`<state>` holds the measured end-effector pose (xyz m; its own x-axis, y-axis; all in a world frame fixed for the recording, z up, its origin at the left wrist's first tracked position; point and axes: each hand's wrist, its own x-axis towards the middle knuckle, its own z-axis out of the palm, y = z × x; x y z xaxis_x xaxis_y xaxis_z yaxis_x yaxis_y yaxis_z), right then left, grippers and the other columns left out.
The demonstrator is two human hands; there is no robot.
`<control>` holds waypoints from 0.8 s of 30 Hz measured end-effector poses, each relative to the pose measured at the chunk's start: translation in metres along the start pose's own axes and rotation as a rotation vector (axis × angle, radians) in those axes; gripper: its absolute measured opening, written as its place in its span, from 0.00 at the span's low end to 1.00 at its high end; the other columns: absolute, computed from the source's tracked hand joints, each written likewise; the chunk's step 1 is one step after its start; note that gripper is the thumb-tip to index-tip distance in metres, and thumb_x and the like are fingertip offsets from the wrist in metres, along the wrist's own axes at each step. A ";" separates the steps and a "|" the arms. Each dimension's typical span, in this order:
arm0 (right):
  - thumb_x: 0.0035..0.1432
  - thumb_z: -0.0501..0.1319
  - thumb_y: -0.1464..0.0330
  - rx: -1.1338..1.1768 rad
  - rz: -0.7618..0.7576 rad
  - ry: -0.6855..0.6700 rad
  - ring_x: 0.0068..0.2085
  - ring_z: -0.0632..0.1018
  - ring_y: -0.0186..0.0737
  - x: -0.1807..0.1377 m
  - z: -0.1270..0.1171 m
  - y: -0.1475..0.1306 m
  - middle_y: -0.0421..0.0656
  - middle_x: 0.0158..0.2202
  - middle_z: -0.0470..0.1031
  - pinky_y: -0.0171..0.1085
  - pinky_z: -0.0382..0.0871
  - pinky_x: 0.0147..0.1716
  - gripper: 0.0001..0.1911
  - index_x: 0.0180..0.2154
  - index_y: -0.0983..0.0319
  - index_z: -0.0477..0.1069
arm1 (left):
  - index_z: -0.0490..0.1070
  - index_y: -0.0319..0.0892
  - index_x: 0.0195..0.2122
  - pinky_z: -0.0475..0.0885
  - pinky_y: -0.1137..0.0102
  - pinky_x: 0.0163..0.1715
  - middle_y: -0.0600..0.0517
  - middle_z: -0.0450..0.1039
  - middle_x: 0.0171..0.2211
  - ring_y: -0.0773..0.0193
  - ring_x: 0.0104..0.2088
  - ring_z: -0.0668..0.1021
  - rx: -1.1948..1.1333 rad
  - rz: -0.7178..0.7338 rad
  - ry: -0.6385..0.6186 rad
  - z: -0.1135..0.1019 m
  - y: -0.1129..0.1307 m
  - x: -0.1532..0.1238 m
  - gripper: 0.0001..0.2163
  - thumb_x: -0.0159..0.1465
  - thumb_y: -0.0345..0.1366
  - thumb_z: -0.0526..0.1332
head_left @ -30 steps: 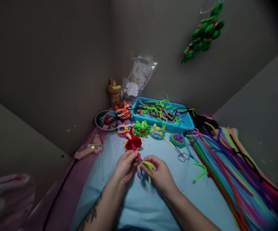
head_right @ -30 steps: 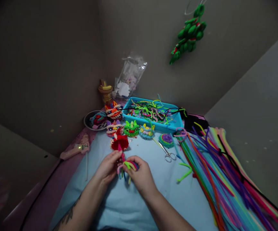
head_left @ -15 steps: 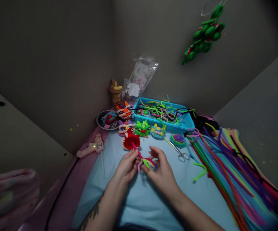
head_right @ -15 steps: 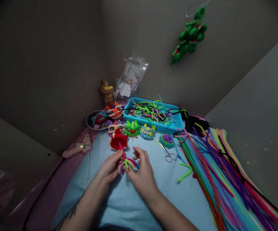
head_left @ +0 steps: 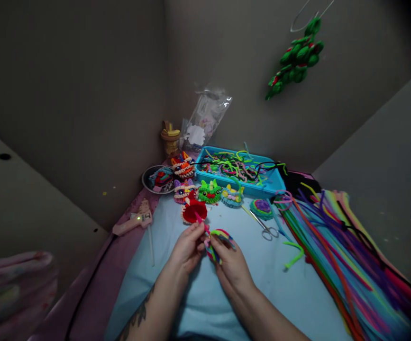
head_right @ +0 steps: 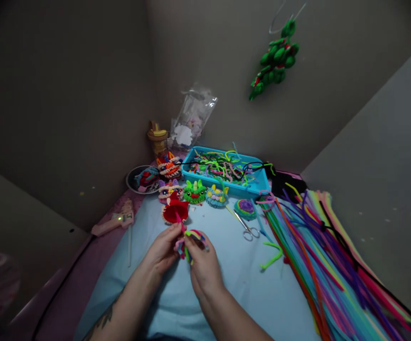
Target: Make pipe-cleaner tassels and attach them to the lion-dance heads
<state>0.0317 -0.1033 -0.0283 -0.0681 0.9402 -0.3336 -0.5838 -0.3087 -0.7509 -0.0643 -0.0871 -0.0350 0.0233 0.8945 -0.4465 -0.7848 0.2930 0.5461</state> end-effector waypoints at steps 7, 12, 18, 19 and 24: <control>0.53 0.65 0.64 -0.693 -0.361 -0.197 0.25 0.71 0.35 0.001 -0.017 -0.018 0.38 0.24 0.72 0.33 0.64 0.24 0.08 0.31 0.62 0.71 | 0.75 0.34 0.31 0.57 0.80 0.14 0.51 0.73 0.21 0.73 0.17 0.70 0.121 0.062 0.085 0.000 0.006 -0.002 0.15 0.42 0.30 0.73; 0.59 0.55 0.78 -1.588 -1.093 -0.682 0.33 0.72 0.42 0.006 -0.013 -0.056 0.46 0.27 0.74 0.37 0.66 0.33 0.11 0.29 0.63 0.72 | 0.77 0.32 0.31 0.49 0.79 0.12 0.54 0.72 0.18 0.80 0.12 0.59 0.123 0.053 0.107 -0.002 0.007 -0.001 0.13 0.42 0.25 0.71; 0.57 0.59 0.76 -1.528 -0.931 -0.591 0.36 0.73 0.42 0.014 -0.009 -0.060 0.45 0.32 0.75 0.39 0.68 0.36 0.09 0.40 0.61 0.71 | 0.75 0.32 0.31 0.58 0.80 0.13 0.51 0.74 0.22 0.75 0.16 0.69 0.056 0.014 0.085 0.000 0.008 0.001 0.08 0.48 0.23 0.69; 0.56 0.61 0.74 -1.360 -0.828 -0.476 0.38 0.74 0.42 0.014 -0.013 -0.053 0.46 0.37 0.75 0.39 0.69 0.38 0.14 0.46 0.60 0.69 | 0.75 0.33 0.32 0.61 0.79 0.14 0.51 0.74 0.23 0.74 0.17 0.71 0.037 0.001 0.084 0.001 0.009 0.001 0.08 0.50 0.23 0.68; 0.46 0.70 0.63 -0.479 -0.319 -0.128 0.44 0.76 0.42 0.002 -0.025 -0.011 0.46 0.48 0.71 0.39 0.71 0.42 0.32 0.52 0.57 0.62 | 0.71 0.35 0.30 0.62 0.81 0.13 0.56 0.69 0.20 0.75 0.14 0.69 -0.043 -0.047 0.064 0.003 0.013 0.001 0.06 0.54 0.22 0.65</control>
<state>0.0583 -0.1013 -0.0352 -0.0631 0.9980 0.0005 -0.1632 -0.0099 -0.9865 -0.0725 -0.0814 -0.0267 0.0221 0.8564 -0.5159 -0.8094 0.3182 0.4935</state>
